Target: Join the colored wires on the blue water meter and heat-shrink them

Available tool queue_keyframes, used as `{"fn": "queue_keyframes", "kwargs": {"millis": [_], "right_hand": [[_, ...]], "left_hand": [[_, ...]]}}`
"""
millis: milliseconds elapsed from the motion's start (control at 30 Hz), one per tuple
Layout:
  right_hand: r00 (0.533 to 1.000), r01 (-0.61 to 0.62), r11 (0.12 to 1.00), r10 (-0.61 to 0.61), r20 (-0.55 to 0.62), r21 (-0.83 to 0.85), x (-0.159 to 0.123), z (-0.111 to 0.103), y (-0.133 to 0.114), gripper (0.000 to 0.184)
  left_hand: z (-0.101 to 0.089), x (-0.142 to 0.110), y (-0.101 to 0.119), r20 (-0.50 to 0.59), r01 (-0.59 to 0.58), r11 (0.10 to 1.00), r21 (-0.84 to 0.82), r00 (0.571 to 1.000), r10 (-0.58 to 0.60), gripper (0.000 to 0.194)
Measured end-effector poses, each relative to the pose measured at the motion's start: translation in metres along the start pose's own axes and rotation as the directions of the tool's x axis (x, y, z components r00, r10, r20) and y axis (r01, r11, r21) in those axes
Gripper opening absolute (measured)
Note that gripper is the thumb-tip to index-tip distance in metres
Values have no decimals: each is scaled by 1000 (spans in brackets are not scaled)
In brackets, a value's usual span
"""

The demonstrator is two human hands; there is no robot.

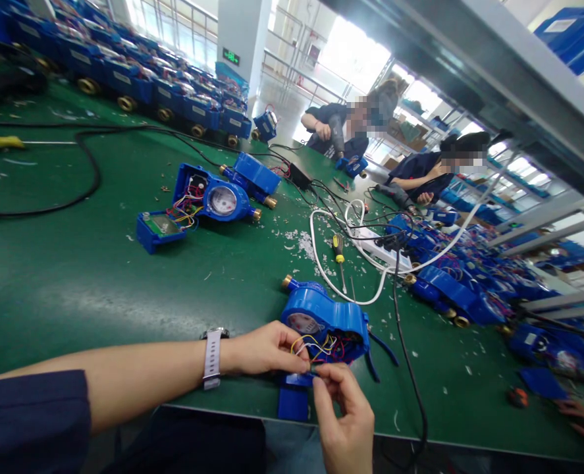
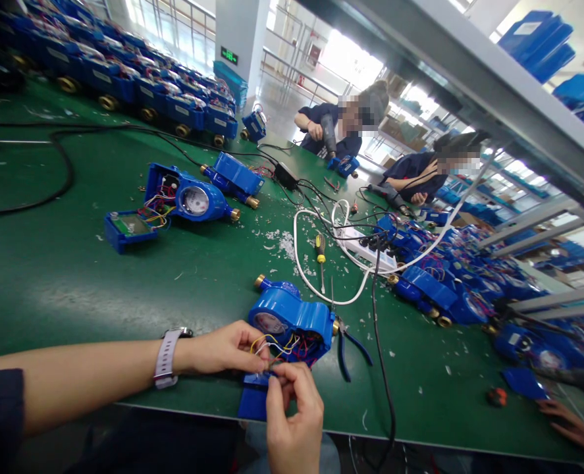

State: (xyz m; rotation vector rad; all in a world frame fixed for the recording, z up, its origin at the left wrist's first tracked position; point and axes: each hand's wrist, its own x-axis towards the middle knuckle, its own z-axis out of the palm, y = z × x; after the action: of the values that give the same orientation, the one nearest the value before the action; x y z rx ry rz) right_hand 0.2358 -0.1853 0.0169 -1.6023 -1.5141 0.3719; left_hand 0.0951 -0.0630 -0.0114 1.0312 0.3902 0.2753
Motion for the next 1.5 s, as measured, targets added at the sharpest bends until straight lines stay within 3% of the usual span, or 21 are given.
{"fn": "queue_keyframes", "kwargs": {"millis": [133, 267, 633, 767, 867, 933, 1033, 1133, 1200, 1367, 1433, 1500], "right_hand": [[999, 1, 1000, -1, 42, -14, -1, -1, -1, 13], [997, -74, 995, 73, 23, 63, -2, 1, -2, 18], [973, -217, 930, 230, -11, 296, 0, 4, -4, 22], [961, -240, 912, 273, -54, 332, -1, 4, 0, 23], [960, -252, 912, 277, -30, 323, -5, 1, 6, 21], [966, -253, 923, 260, 15, 288, -9, -1, 9, 18], [977, -207, 953, 213, -2, 220, -15, -3, 10, 14], [981, -151, 978, 166, -97, 147, -16, -3, 5, 23], [990, -108, 992, 113, -82, 63, -13, -4, 2, 30], [1000, -24, 998, 24, -6, -53, -6, -10, -1, 10], [999, -33, 998, 33, -6, -49, -6, -11, -2, 8], [999, -37, 998, 38, 9, -46, -6, -11, -4, 9]], "left_hand": [[-1, 0, -2, 10, -11, 999, 30, 1000, 11, 45], [-1, 0, -1, 24, -23, 995, 96, 999, 21, 43], [4, -5, 7, 30, -90, 977, 196, 996, 86, 15], [8, -10, 9, -66, -63, 963, 263, 994, 83, 23], [13, -24, 16, -123, -132, 823, 553, 964, 237, 23], [15, -34, 21, -32, -261, 637, 725, 912, 410, 20], [13, -42, 25, 104, -403, 470, 785, 835, 541, 18], [11, -41, 23, 192, -455, 405, 793, 818, 543, 17], [12, -39, 20, 172, -420, 413, 808, 839, 517, 18], [15, -36, 18, -117, -143, 542, 828, 901, 417, 33], [15, -36, 20, -153, -107, 589, 801, 915, 374, 33], [15, -35, 21, -112, -132, 598, 790, 929, 354, 29]]}}
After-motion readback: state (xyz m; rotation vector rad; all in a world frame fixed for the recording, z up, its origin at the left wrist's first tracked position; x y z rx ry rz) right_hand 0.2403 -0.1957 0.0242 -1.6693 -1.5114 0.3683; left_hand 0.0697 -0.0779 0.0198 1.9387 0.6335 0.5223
